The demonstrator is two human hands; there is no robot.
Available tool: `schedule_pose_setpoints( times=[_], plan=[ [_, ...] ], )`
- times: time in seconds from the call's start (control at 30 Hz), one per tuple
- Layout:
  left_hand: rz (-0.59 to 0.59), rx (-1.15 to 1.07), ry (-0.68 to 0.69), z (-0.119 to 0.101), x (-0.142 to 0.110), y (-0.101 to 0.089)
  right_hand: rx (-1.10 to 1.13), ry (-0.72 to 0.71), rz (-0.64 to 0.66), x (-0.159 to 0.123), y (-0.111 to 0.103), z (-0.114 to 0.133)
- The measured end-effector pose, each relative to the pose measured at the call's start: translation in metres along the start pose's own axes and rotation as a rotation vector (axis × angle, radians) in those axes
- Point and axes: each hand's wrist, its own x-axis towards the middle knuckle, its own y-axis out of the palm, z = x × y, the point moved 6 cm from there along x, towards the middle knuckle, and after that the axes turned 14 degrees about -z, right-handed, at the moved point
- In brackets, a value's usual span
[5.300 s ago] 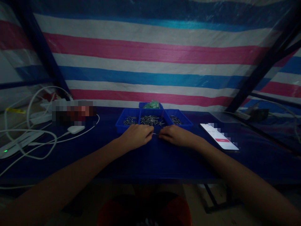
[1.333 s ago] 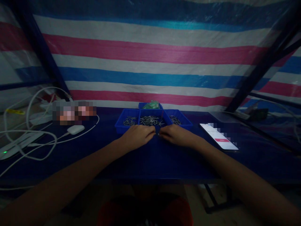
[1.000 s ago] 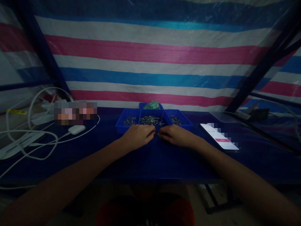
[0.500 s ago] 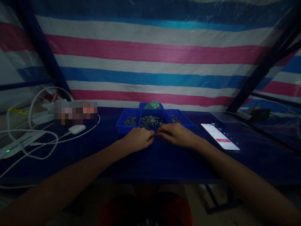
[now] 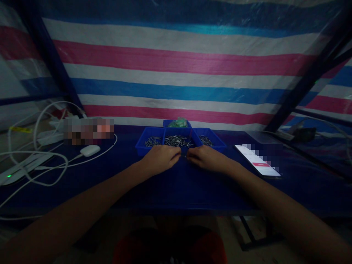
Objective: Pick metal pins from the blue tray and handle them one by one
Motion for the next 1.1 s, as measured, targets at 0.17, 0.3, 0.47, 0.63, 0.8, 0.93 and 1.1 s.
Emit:
schedule_pose_setpoints(
  times=[0.17, 0.3, 0.47, 0.63, 0.8, 0.93, 1.1],
  plan=[
    [0.012, 0.001, 0.012, -0.004, 0.000, -0.001, 0.032, 0.006, 0.032, 0.000, 0.004, 0.001],
    [0.037, 0.032, -0.003, 0.001, -0.001, 0.003, 0.023, 0.025, 0.023, 0.000, 0.001, 0.000],
    [0.105, 0.045, -0.031, 0.008, -0.004, 0.013, 0.019, 0.022, -0.039, 0.002, -0.008, 0.003],
    [0.154, 0.009, -0.046, 0.008, -0.006, 0.018, 0.074, -0.029, -0.075, 0.003, -0.013, 0.012],
    [0.179, -0.005, -0.051, 0.008, -0.007, 0.021, 0.107, -0.048, -0.074, 0.002, -0.013, 0.015],
    [0.184, -0.005, -0.063, 0.011, -0.008, 0.023, 0.101, -0.017, -0.039, 0.002, -0.010, 0.010],
    [0.135, 0.013, -0.043, 0.011, -0.006, 0.017, 0.084, 0.015, 0.009, 0.001, -0.003, 0.002]
  ],
)
